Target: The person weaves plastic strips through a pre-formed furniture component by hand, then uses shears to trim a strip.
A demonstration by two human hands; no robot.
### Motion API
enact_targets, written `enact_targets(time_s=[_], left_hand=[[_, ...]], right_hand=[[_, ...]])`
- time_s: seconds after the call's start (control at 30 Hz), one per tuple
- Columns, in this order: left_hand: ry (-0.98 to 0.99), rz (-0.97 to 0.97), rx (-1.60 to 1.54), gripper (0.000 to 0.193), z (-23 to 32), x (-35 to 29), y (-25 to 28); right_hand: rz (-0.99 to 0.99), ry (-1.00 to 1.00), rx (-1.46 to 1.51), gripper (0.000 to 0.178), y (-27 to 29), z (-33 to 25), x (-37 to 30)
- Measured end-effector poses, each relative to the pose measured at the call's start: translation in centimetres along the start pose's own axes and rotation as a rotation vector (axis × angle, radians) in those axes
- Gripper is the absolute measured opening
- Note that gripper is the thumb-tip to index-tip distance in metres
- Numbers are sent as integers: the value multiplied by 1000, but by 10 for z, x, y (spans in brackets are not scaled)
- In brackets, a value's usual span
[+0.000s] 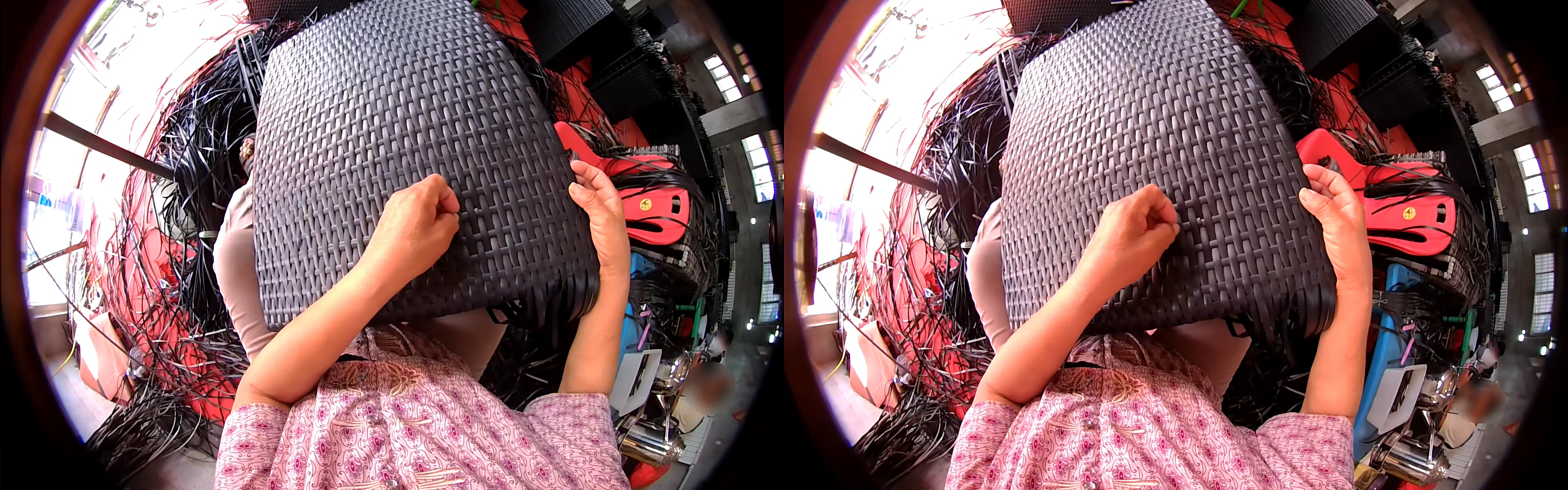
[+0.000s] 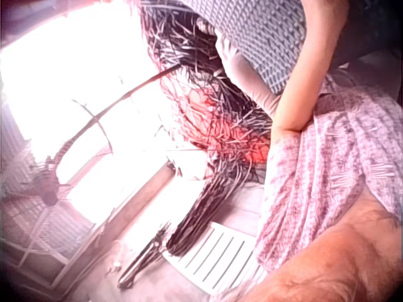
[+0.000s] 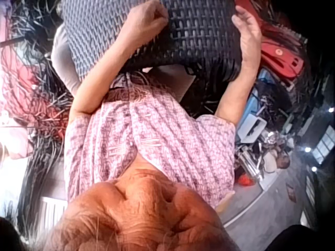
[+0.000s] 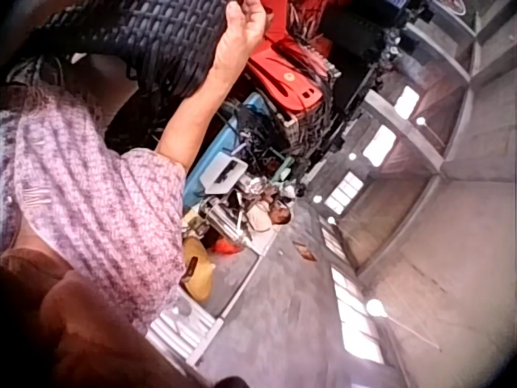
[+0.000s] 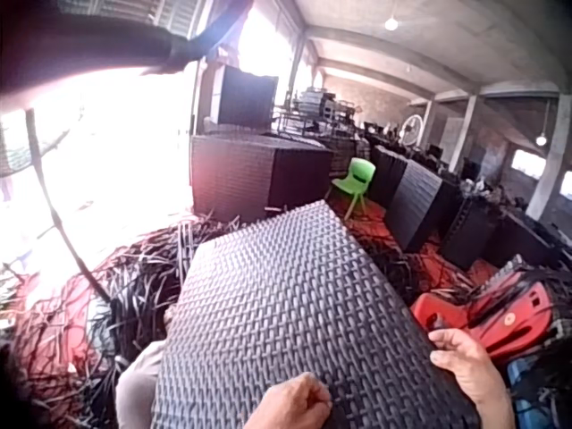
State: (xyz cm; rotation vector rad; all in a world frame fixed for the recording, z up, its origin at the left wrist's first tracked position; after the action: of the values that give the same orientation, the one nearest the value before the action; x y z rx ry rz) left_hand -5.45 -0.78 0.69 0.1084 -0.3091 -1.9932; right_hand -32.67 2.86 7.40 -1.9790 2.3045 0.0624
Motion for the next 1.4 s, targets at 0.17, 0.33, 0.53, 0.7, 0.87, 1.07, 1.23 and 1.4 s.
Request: enact_targets(time_s=[0.17, 0.33, 0.53, 0.7, 0.87, 1.07, 1.23, 1.4], left_hand=[[-2, 3, 4, 11, -3, 0, -3], [-74, 35, -32, 12, -4, 4, -8], [7, -62, 33, 18, 9, 4, -4], [-99, -6, 322, 20, 16, 2, -14], [-210, 63, 417, 16, 15, -3, -25], [-307, 37, 567, 11, 15, -2, -29], [-389, -12, 672, 10, 14, 2, -34], [-384, -53, 852, 8, 16, -1, -37]], right_hand=[[3, -9, 6, 35, 1, 1, -1], [-6, -1, -8, 34, 0, 0, 0], [25, 9, -26, 33, -2, -2, -2], [18, 9, -24, 33, -1, 0, -1], [11, -4, -8, 34, 3, 3, -1], [-1, 4, -32, 35, 5, 5, -1], [-20, 10, -48, 36, 7, 5, -1], [-34, 23, -83, 36, 9, 8, 1]])
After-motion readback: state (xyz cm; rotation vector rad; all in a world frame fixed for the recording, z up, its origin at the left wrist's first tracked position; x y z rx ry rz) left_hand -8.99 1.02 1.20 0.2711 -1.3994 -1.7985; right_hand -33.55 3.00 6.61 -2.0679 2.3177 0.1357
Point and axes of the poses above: each hand's wrist, its own x-axis towards the middle knuckle, its own y-axis out of the back of the hand, z = x × y, the point moved 2 cm from there along x, towards the middle knuckle, and after that the axes turned 5 degrees about -z, right-handed, at the moved point
